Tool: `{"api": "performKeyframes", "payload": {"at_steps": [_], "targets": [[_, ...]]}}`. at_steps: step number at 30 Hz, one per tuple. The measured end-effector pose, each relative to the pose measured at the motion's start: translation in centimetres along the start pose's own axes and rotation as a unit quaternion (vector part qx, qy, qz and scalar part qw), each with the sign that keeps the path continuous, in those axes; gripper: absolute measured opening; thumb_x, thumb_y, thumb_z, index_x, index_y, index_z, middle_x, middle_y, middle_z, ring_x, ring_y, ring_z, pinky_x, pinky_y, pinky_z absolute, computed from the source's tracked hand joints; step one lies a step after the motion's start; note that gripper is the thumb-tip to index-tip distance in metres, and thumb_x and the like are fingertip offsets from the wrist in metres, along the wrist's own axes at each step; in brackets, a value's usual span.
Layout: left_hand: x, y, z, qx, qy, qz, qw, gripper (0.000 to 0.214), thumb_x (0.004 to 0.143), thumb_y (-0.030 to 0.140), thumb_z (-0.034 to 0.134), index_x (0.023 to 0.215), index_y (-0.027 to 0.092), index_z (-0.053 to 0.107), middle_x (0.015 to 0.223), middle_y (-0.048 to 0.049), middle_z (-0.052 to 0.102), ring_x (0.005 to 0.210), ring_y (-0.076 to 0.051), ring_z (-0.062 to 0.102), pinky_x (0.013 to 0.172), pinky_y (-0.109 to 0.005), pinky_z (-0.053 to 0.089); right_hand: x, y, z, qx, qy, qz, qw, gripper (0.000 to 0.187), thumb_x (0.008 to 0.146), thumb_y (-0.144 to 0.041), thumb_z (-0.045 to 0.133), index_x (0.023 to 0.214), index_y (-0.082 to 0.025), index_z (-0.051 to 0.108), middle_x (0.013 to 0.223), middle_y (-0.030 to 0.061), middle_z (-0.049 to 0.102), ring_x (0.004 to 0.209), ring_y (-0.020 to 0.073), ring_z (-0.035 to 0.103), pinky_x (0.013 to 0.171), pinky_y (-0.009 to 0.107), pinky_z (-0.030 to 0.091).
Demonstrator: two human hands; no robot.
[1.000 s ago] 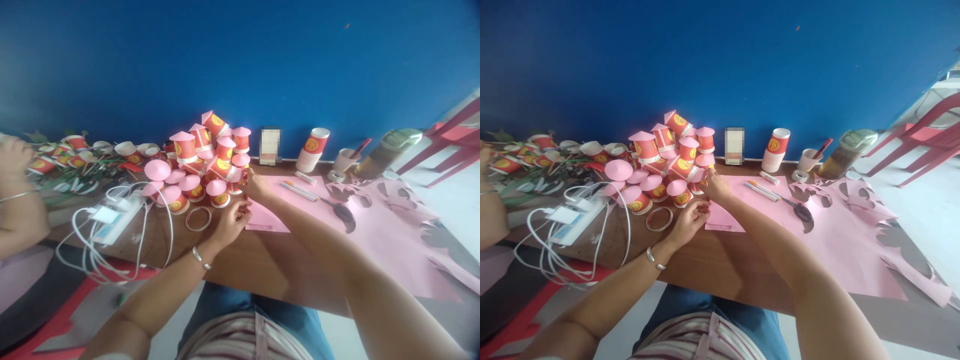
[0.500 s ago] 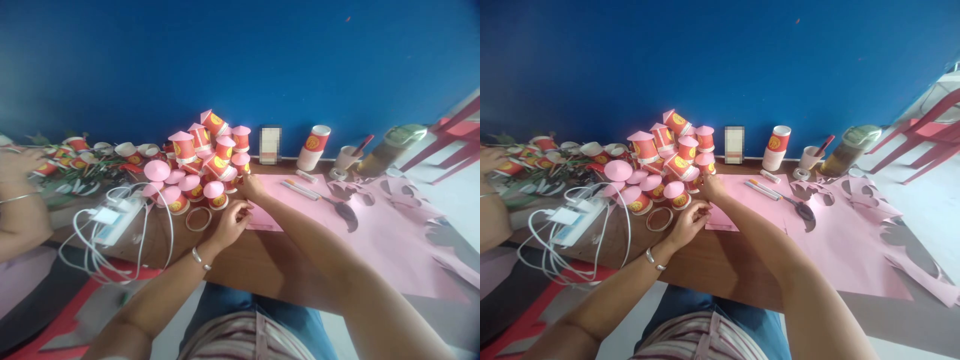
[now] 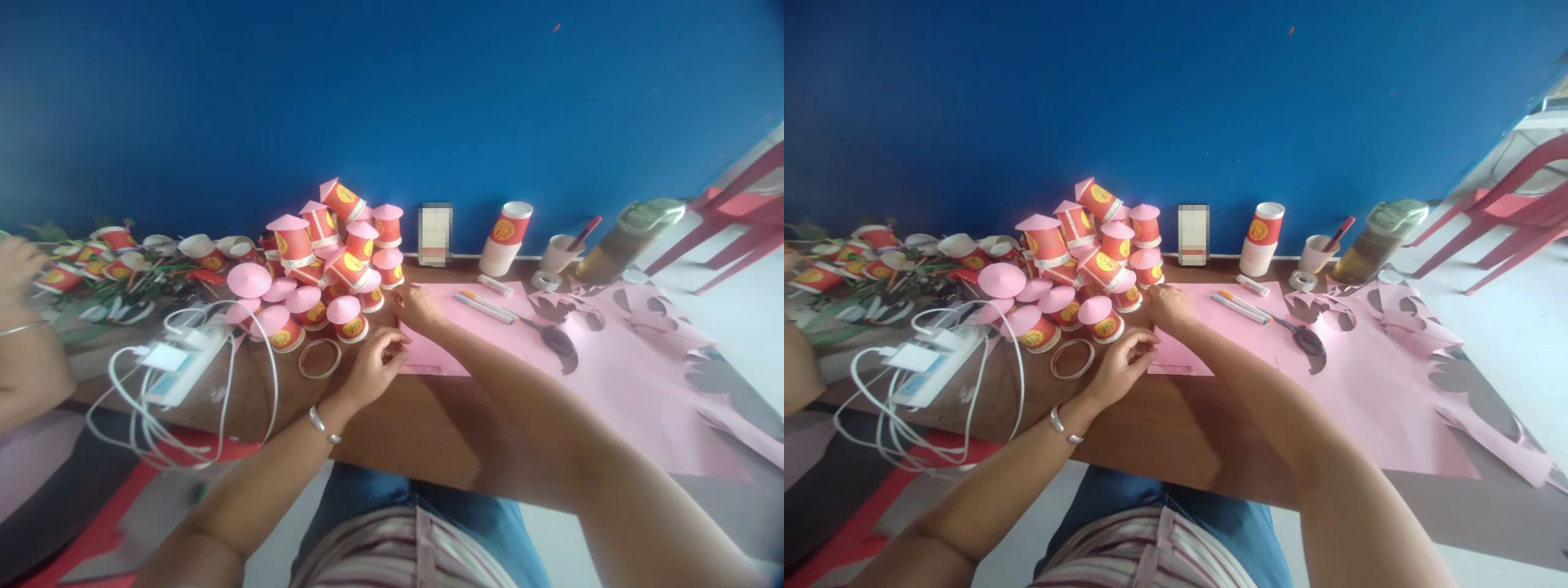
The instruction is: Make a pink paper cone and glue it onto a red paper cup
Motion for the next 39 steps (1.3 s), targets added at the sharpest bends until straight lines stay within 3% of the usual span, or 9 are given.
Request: {"api": "performKeyframes", "payload": {"at_steps": [4,8,21,32,35,39], "targets": [[-0.1,0.6,0.2,0.016,-0.008,0.012,1.0,0.012,0.091,0.024,0.065,0.101,0.019,0.07,0.111,-0.0089,0.066,0.092,-0.016,0.066,0.081,-0.029,0.057,-3.0,1.6,-0.8,-0.015,-0.001,-0.037,0.999,0.019,0.098,-0.024,0.061,0.111,-0.019,0.074,0.12,0.0124,0.075,0.112,0.0273,0.069,0.099,0.04,0.052],[-0.1,0.5,0.4,0.042,-0.016,0.021,0.999,0.012,0.092,0.022,0.063,0.102,0.02,0.069,0.109,-0.0078,0.066,0.091,-0.016,0.066,0.081,-0.029,0.057,-5.4,2.2,-0.2,-0.06,0.001,-0.113,0.992,0.027,0.097,-0.019,0.063,0.122,-0.017,0.072,0.128,0.0154,0.073,0.125,0.0303,0.064,0.107,0.048,0.05],[-0.3,0.6,-0.1,0.077,-0.004,0.033,0.997,0.007,0.091,0.024,0.064,0.093,0.019,0.069,0.1,-0.0064,0.066,0.084,-0.016,0.064,0.079,-0.03,0.054,-8.7,4.4,1.4,-0.007,0.028,-0.163,0.986,0.04,0.097,-0.023,0.06,0.137,-0.021,0.066,0.147,0.0122,0.064,0.141,0.028,0.056,0.119,0.048,0.046],[0.0,-0.2,-0.7,0.099,0.01,0.022,0.995,0.008,0.088,0.027,0.066,0.088,0.019,0.069,0.094,-0.005,0.068,0.082,-0.017,0.065,0.076,-0.03,0.054,-9.1,4.0,1.4,-0.028,0.011,-0.144,0.989,0.04,0.098,-0.021,0.061,0.137,-0.017,0.065,0.147,0.0144,0.063,0.14,0.0282,0.056,0.12,0.047,0.047],[0.0,-0.2,-0.6,0.109,0.007,0.036,0.993,0.008,0.089,0.026,0.065,0.09,0.019,0.069,0.095,-0.0053,0.067,0.082,-0.016,0.065,0.076,-0.029,0.054,-9.9,4.5,0.2,-0.044,0.003,-0.149,0.988,0.038,0.096,-0.022,0.063,0.134,-0.018,0.067,0.147,0.014,0.063,0.143,0.0295,0.053,0.117,0.049,0.049],[-0.3,0.3,-0.1,0.127,-0.01,0.071,0.989,0.01,0.09,0.023,0.065,0.099,0.018,0.068,0.101,-0.0059,0.065,0.08,-0.014,0.064,0.072,-0.027,0.056,-10.9,7.4,-4.5,-0.116,0.072,-0.124,0.983,0.037,0.1,-0.026,0.056,0.135,-0.02,0.066,0.149,0.0144,0.06,0.142,0.0312,0.051,0.117,0.056,0.047]]}}
Point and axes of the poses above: each hand's wrist, its own x-axis towards the middle knuckle, its own z-axis out of the palm, y = z × x, the point moved 10 cm from there along x, towards the middle knuckle
